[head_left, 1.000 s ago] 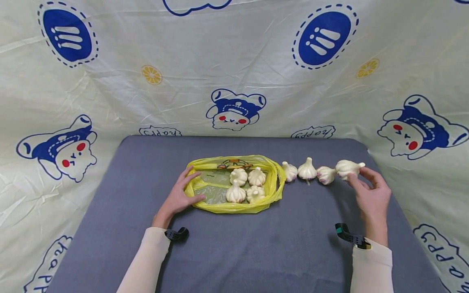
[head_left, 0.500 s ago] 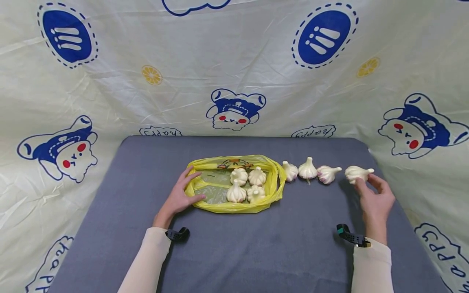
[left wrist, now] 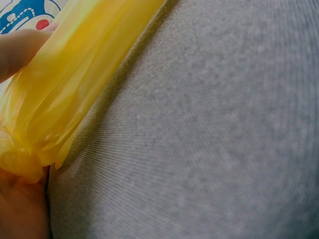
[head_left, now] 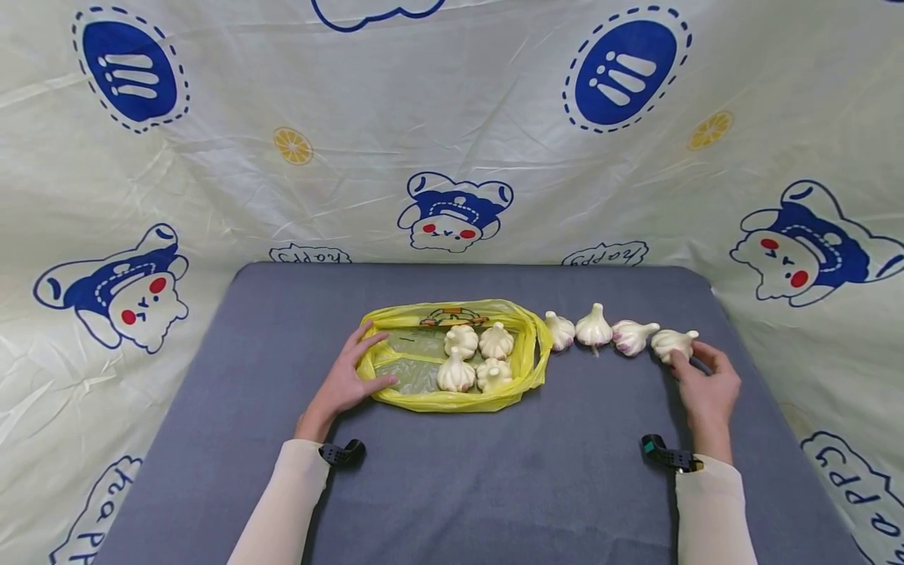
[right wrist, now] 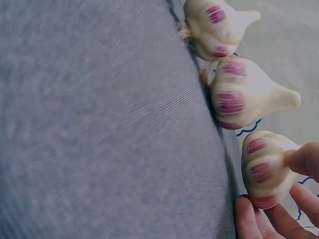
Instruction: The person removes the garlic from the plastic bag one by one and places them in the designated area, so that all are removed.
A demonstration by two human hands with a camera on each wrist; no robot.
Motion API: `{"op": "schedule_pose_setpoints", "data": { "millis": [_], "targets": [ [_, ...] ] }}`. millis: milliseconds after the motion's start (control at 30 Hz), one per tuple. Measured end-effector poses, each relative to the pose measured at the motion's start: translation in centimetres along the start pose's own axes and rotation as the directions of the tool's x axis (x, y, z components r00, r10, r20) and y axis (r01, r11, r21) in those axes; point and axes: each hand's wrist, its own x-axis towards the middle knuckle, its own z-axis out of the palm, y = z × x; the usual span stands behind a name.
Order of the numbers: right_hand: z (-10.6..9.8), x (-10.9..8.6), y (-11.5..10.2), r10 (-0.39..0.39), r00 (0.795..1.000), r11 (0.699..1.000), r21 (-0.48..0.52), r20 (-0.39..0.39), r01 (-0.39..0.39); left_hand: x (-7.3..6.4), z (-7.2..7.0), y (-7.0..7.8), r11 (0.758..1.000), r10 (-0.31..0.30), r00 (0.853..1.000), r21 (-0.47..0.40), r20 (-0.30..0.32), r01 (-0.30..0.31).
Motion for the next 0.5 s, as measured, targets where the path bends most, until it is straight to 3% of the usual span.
{"op": "schedule_pose_setpoints", "data": {
  "millis": [100,200,333,500],
  "targets": [
    [0.15,0.16,0.19,-0.006,1.0,1.0,-0.023,0.0,0.006,-0.02,-0.01,-0.01,1.0,0.001,1.0,-0.004,-0.002,-0.001],
    [0.3,0.22,0.32,-0.044,0.999,0.992,-0.118,-0.002,0.043,-0.02,-0.04,0.07,1.0,0.005,1.0,-0.013,-0.003,-0.005],
    [0.62,0.22,0.37,-0.088,0.996,0.953,-0.29,-0.002,0.084,-0.06,-0.1,0.12,1.0,0.005,1.0,-0.017,-0.001,-0.005],
    [0.84,0.25,0.64,-0.103,0.995,0.929,-0.357,-0.001,0.096,-0.08,-0.09,0.15,1.0,-0.01,1.0,-0.015,0.005,0.01]
  ]
}}
